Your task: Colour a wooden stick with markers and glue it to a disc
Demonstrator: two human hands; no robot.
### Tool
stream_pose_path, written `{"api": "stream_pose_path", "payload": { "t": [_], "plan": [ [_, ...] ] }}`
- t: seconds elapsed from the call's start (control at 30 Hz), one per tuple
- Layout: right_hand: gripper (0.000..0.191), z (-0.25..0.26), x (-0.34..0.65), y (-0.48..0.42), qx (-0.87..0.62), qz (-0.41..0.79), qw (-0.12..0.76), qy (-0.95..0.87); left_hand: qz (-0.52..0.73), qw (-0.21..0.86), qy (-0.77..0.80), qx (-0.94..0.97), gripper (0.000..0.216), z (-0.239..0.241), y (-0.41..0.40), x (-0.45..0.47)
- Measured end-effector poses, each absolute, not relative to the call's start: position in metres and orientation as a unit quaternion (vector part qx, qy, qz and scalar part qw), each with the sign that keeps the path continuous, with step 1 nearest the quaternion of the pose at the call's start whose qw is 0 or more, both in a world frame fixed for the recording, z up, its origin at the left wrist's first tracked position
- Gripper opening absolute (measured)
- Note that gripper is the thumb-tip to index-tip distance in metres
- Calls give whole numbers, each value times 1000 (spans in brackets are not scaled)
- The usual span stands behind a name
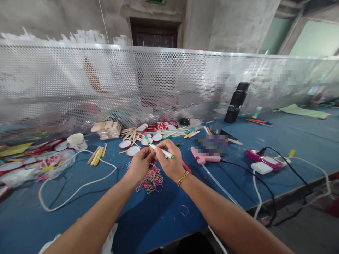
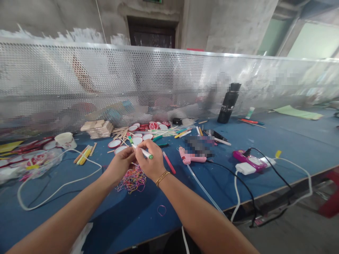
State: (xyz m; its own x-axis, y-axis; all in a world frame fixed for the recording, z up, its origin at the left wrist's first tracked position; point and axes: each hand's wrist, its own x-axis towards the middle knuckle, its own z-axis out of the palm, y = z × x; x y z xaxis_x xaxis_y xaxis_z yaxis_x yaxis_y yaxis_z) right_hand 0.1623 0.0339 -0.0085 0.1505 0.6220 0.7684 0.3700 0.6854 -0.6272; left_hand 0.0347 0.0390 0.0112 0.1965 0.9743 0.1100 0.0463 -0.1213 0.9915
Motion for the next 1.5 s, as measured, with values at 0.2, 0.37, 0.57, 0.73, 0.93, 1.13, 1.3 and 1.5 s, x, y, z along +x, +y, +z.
{"api": "stream_pose_path", "payload": {
  "t": [0.2, 0.37, 0.57, 0.73, 0.93, 1.13, 1.3, 1.5],
  "plan": [
    [8, -9, 163, 35, -394, 98, 665, -627, 461, 497, 433, 594, 35, 12, 38, 35],
    [8, -10, 162, 34, -385, 92, 655, -643, 465, 503, 427, 591, 37, 12, 38, 35],
    [8, -9, 163, 35, -395, 98, 663, -628, 459, 500, 433, 593, 37, 13, 38, 35],
    [8, -10, 162, 35, -389, 97, 655, -641, 461, 507, 429, 589, 38, 12, 38, 35],
    [8, -10, 163, 36, -397, 97, 663, -628, 459, 504, 433, 590, 38, 11, 38, 35],
    [8, -11, 162, 35, -392, 96, 652, -643, 458, 508, 430, 590, 37, 11, 39, 35],
    [8, -11, 164, 37, -394, 100, 665, -626, 455, 504, 429, 595, 33, 12, 38, 34],
    [7, -11, 163, 36, -388, 98, 657, -639, 460, 513, 422, 590, 38, 11, 38, 34]
  ]
}}
